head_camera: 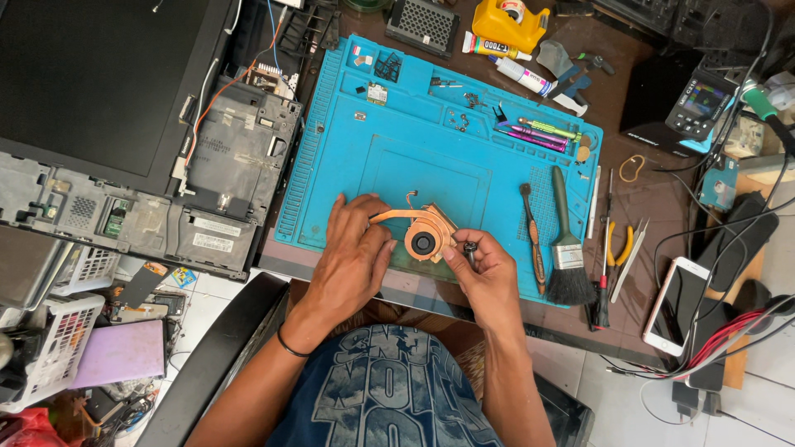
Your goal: The person cleans a laptop cooling fan and heatsink assembly using a brush and a small screwdriver. They brush away dust from the fan blades and heatsink fins, then use the screwdriver to remove debris from the fan hub before reassembling the component.
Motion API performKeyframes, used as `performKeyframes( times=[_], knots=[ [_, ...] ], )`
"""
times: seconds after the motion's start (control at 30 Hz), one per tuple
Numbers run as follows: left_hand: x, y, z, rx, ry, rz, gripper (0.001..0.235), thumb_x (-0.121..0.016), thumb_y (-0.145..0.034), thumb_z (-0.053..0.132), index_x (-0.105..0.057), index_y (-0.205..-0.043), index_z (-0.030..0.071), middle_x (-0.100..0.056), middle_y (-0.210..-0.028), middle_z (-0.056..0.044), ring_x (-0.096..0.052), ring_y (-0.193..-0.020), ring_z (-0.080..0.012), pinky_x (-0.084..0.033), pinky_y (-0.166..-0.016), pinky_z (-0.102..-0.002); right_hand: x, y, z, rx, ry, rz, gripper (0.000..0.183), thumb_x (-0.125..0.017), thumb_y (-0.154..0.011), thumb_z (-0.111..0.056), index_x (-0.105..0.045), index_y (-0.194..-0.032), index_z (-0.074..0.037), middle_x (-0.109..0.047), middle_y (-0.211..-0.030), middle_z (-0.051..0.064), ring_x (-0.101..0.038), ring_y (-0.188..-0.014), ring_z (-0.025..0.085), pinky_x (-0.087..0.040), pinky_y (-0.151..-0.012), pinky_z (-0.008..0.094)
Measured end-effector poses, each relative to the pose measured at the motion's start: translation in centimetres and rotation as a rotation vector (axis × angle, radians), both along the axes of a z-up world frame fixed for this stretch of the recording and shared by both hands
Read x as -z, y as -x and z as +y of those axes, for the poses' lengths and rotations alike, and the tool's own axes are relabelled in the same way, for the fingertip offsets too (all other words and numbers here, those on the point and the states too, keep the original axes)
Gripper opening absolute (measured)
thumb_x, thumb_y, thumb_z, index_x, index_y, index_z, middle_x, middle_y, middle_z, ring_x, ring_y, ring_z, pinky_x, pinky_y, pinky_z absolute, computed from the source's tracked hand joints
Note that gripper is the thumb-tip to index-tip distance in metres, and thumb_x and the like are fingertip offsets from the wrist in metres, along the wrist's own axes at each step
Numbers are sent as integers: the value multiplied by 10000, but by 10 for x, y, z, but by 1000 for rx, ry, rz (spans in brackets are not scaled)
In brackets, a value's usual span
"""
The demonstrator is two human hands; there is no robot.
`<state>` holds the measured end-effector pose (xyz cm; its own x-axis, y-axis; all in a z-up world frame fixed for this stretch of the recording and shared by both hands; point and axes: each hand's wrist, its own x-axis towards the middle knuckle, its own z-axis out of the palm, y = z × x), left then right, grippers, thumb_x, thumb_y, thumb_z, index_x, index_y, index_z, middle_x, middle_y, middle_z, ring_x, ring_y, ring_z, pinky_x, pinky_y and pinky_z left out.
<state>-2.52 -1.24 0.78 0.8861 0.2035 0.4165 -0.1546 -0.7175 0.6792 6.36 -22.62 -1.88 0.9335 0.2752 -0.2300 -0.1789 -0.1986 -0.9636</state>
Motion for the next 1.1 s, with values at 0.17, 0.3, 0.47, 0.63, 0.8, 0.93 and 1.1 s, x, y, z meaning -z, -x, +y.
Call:
performKeyframes(
  times=[0.17, 0.3, 0.47, 0.63, 0.8, 0.93, 1.1],
  knots=[
    [-1, -1, 0, 6, -6, 7, 113, -645, -972, 94, -588, -889, 43, -553, -1217, -118, -507, -1322, -407, -269, -1156, -701, 1, -4, 1, -5, -3, -12, 237, -783, -900, -37, -676, -1106, 14, -681, -765, 84, -502, -429, 29, -399, -353, 158],
    [-3, -1, 0, 14, -15, 14, 116, -642, -974, 95, -584, -888, 42, -557, -1221, -120, -508, -1325, -402, -265, -1154, -701, -3, -5, 1, -8, 9, -12, 233, -795, -890, -33, -684, -1089, 15, -688, -758, 85, -509, -440, 30, -400, -353, 161],
    [-2, -2, 1, 20, -13, 12, 117, -643, -975, 96, -589, -885, 45, -559, -1203, -115, -516, -1312, -401, -268, -1152, -710, -17, -4, -1, -55, 95, -53, 207, -787, -903, -54, -713, -1088, 3, -723, -758, 96, -512, -497, 31, -421, -406, 169],
    [0, -3, -1, 14, 0, -1, 137, -643, -983, 111, -582, -875, 52, -565, -1183, -115, -513, -1301, -407, -265, -1150, -718, -62, 5, 2, -147, 383, -172, 179, -740, -960, -180, -780, -1087, -60, -795, -757, 77, -534, -495, 53, -464, -455, 218],
    [5, -3, -1, 1, -34, 11, 140, -663, -966, 89, -588, -861, 34, -565, -1167, -129, -497, -1312, -411, -261, -1149, -718, -116, 9, 10, -206, 517, -297, 294, -660, -988, -79, -689, -1267, 12, -753, -854, 238, -619, -548, 246, -509, -481, 345],
    [-8, -1, 4, 64, -47, 66, 137, -572, -1007, 75, -541, -892, 7, -545, -1233, -183, -452, -1355, -418, -193, -1219, -708, -132, 21, 2, -181, 505, -350, 376, -518, -1039, -273, -569, -1346, -61, -796, -987, 47, -785, -793, 148, -638, -785, 290],
    [-2, -2, 3, 16, 206, 12, 51, -726, -926, 76, -677, -925, 60, -602, -1251, -106, -443, -1401, -426, -177, -1194, -705, -105, 10, -8, 49, -87, -495, 174, -338, -1115, -184, -283, -1181, -32, -712, -989, 329, -755, -722, 313, -649, -633, 328]
  ],
)
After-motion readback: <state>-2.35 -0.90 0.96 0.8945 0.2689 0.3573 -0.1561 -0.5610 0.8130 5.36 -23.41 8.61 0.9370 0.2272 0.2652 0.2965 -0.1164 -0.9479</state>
